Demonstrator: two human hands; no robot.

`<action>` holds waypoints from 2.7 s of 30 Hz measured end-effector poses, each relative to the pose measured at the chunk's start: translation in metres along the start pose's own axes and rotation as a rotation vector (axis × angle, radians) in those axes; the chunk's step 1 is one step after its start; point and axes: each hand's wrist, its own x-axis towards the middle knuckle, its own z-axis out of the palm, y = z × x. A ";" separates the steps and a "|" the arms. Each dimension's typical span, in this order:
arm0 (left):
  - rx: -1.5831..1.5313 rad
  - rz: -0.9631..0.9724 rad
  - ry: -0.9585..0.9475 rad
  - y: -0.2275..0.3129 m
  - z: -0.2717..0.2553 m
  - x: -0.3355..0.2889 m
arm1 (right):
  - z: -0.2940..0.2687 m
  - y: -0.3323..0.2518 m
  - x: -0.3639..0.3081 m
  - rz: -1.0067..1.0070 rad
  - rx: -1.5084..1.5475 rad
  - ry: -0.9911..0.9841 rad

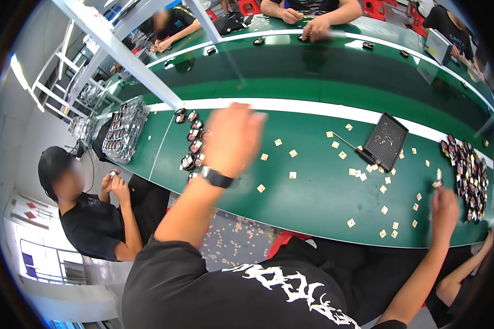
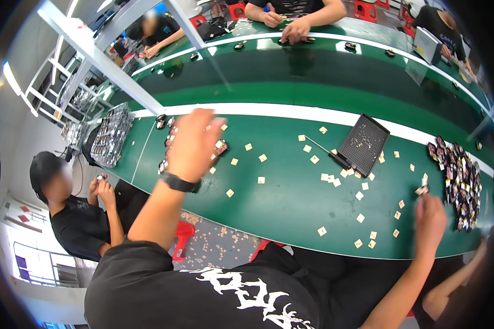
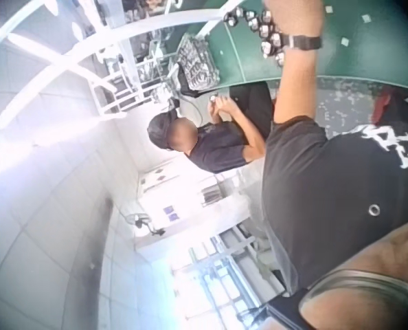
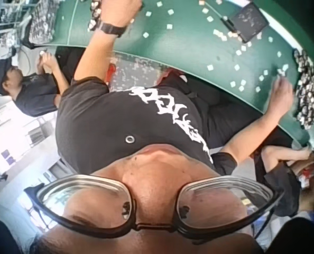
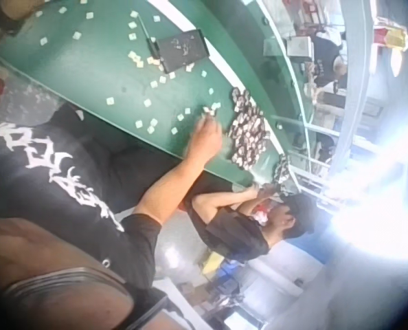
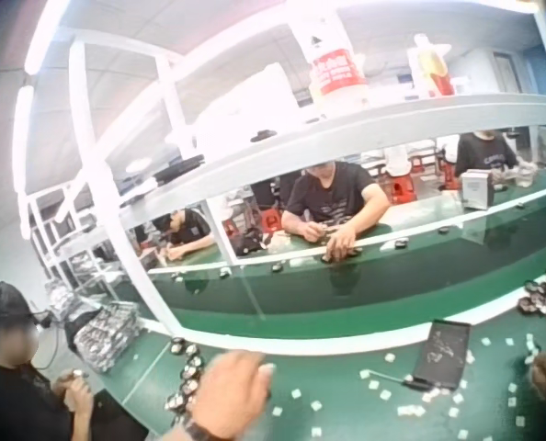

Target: Assembling small electronic components using tweezers and adhesive strips at a factory workbench.

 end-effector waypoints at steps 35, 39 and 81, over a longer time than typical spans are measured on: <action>-1.578 -0.315 -1.015 0.154 0.103 -0.022 | -0.020 -0.191 0.009 0.196 0.054 -0.159; -1.562 -0.233 -0.847 0.151 0.110 -0.027 | -0.012 -0.188 0.009 0.239 0.056 -0.217; -1.673 -0.426 -1.232 0.144 0.106 -0.012 | -0.009 -0.199 0.007 0.537 0.907 -0.225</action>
